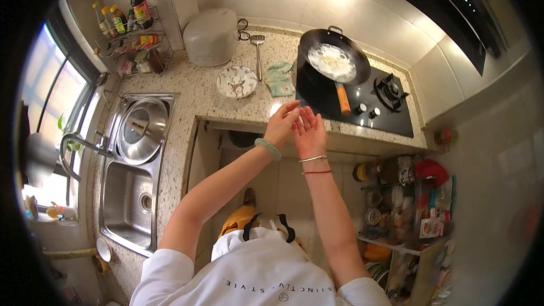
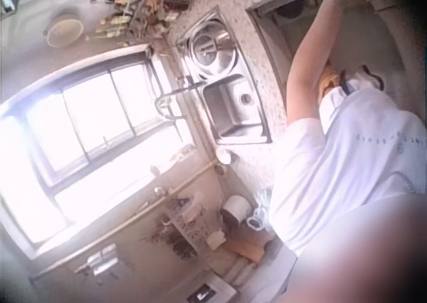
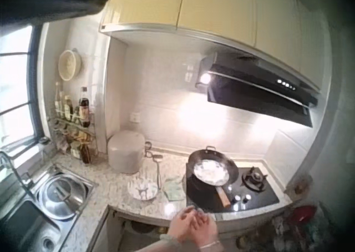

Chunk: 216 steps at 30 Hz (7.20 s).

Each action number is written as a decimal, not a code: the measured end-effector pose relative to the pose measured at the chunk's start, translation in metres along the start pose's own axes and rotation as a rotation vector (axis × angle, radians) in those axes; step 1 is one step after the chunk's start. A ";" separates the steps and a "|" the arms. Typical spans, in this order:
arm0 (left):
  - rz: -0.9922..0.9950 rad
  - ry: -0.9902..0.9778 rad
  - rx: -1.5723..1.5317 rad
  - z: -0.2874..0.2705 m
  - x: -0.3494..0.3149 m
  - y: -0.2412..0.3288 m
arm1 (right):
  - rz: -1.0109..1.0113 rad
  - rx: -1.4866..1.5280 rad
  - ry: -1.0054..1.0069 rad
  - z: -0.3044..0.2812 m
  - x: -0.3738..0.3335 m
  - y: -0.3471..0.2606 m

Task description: The person cracks two eggs into a wok containing boiling water and dumplings. They then add salt from a container using a spoon and stir the contents with a spatula. The person also retrieves a plastic bag from the counter, ties it, and places it into a refrigerator drawer before returning to stir the wok.

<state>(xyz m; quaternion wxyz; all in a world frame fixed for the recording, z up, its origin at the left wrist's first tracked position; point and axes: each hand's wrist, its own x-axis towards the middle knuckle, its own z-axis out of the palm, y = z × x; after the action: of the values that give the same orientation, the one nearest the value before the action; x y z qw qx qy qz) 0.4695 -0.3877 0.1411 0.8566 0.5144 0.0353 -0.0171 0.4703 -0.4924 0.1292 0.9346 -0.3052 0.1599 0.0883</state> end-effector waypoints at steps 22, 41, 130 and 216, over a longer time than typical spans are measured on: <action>-0.082 -0.034 1.513 -0.112 0.249 -0.131 | -0.594 -1.892 -0.404 -0.047 0.302 0.058; 0.049 0.103 1.443 -0.117 0.260 -0.126 | -0.586 -1.863 -0.111 -0.050 0.318 0.071; -0.450 -0.100 -0.228 0.190 0.216 -0.051 | -0.356 -2.428 0.416 -0.018 0.152 -0.351; -0.439 -0.188 -0.221 0.152 0.211 -0.049 | -0.006 -2.267 0.000 0.035 0.174 -0.359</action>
<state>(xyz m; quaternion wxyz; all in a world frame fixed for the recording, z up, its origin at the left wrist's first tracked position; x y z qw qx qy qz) 0.6828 -0.5430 0.1528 0.8828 0.3941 0.0681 -0.2464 0.7354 -0.7466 0.2891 0.1196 -0.9763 -0.0129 0.1801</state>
